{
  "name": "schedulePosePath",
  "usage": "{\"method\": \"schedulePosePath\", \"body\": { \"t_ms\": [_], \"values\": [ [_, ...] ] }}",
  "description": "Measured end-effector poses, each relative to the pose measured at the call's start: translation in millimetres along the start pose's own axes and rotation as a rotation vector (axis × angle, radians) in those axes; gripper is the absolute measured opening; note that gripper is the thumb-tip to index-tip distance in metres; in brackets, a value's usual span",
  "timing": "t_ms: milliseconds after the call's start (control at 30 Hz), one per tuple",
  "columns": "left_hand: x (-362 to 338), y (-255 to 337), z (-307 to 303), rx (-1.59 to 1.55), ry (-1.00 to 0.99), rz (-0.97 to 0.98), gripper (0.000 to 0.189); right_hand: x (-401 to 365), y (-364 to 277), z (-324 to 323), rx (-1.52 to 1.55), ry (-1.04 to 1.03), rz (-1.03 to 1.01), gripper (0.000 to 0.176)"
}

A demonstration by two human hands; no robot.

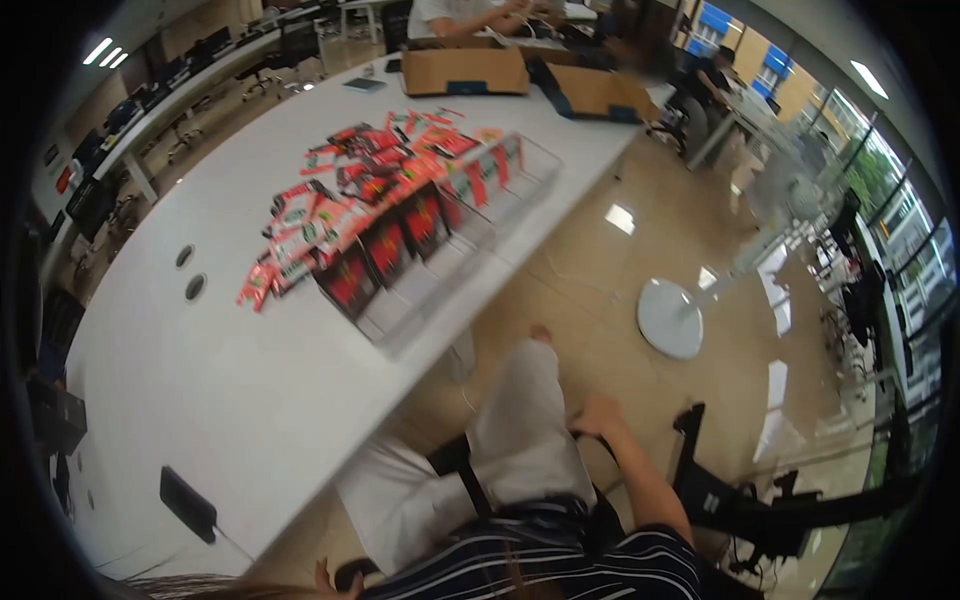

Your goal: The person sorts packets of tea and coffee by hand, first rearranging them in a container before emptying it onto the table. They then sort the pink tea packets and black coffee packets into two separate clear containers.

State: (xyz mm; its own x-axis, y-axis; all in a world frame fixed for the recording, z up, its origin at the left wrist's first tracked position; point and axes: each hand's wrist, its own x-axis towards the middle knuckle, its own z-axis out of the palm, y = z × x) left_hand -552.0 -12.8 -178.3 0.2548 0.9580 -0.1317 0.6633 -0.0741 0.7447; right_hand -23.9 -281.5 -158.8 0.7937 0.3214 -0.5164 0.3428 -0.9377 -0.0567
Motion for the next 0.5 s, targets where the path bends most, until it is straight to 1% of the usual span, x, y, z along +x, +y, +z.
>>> {"method": "schedulePosePath", "body": {
  "t_ms": [33, 67, 100, 167, 200, 267, 300, 367, 433, 500],
  "values": [
    [-11.2, -13.0, -6.9, -0.012, -0.049, 0.018, 0.084, -16.2, -12.0, -12.2, -0.011, -0.013, 0.042, 0.051],
    [-18.5, -20.4, -11.8, -0.023, -0.096, 0.034, 0.085, -26.6, -7.4, 7.7, -0.054, 0.187, -0.016, 0.051],
    [-20.7, -8.1, -18.5, -0.023, -0.148, 0.046, 0.085, -29.3, -1.5, 24.8, -0.091, 0.407, -0.081, 0.052],
    [-19.4, 15.4, -28.9, -0.027, -0.236, 0.072, 0.087, -55.2, 5.0, 27.2, -0.056, 0.486, -0.058, 0.052],
    [-15.8, 14.8, -26.3, -0.04, -0.232, 0.121, 0.086, -61.7, 4.8, 26.7, -0.04, 0.527, -0.054, 0.051],
    [-10.8, 9.7, -25.8, -0.044, -0.253, 0.21, 0.085, -70.0, 7.6, 28.1, 0.013, 0.549, -0.048, 0.054],
    [-9.8, 13.8, -25.9, -0.064, -0.255, 0.249, 0.079, -73.0, 10.6, 27.2, 0.04, 0.56, -0.039, 0.056],
    [-9.0, 15.7, -24.4, -0.056, -0.276, 0.259, 0.075, -69.6, 18.2, 30.8, 0.05, 0.558, -0.007, 0.061],
    [-0.5, 13.3, -22.0, -0.066, -0.271, 0.28, 0.069, -69.3, 17.3, 33.6, 0.061, 0.589, -0.005, 0.06],
    [0.7, 13.6, -20.0, -0.111, -0.271, 0.289, 0.068, -74.3, 23.8, 38.2, 0.055, 0.585, -0.006, 0.06]
  ]
}}
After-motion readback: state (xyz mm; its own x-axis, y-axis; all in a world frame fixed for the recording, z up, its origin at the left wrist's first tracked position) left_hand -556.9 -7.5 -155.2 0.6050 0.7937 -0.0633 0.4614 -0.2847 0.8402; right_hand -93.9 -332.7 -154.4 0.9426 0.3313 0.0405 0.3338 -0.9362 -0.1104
